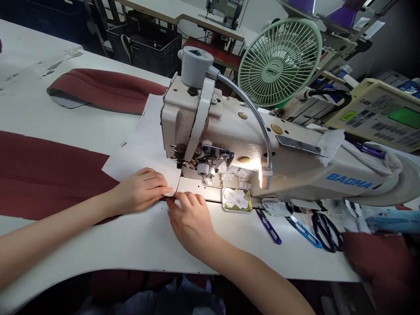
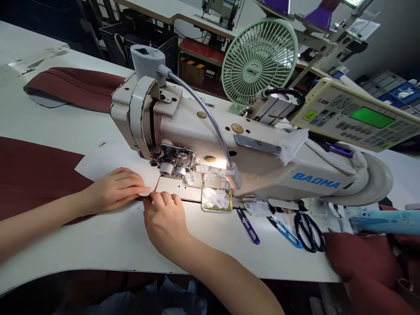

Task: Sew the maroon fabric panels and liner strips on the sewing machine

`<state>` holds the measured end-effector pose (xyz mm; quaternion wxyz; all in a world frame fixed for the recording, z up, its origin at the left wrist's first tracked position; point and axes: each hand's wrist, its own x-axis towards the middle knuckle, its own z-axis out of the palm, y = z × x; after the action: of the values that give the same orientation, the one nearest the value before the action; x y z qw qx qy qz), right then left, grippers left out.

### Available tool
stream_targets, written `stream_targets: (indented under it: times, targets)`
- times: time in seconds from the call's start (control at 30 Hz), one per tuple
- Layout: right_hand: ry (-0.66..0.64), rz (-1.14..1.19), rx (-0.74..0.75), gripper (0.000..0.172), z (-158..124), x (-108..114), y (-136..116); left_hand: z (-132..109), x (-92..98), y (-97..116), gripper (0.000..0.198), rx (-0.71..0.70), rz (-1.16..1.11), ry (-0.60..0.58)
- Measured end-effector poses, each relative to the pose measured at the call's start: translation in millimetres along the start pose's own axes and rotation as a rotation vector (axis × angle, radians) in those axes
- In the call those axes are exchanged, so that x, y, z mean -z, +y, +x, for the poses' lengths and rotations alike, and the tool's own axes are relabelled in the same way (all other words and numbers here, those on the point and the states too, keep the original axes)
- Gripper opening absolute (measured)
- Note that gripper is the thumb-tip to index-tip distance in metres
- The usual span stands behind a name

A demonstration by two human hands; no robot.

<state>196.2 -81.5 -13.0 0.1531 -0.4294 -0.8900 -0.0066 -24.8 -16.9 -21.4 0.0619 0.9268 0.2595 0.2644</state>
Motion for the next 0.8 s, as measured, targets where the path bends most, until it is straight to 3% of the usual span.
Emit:
stream_targets:
  times: [0.33,0.8]
  targets:
    - [-0.046,-0.076,-0.113,0.021,14,1,10,17,-3.4,-27,0.021,-0.127,-0.005,0.023]
    - [-0.047,-0.017,-0.101,0.033,29,-8,23,36,-3.3,-62,0.013,-0.166,-0.003,-0.059]
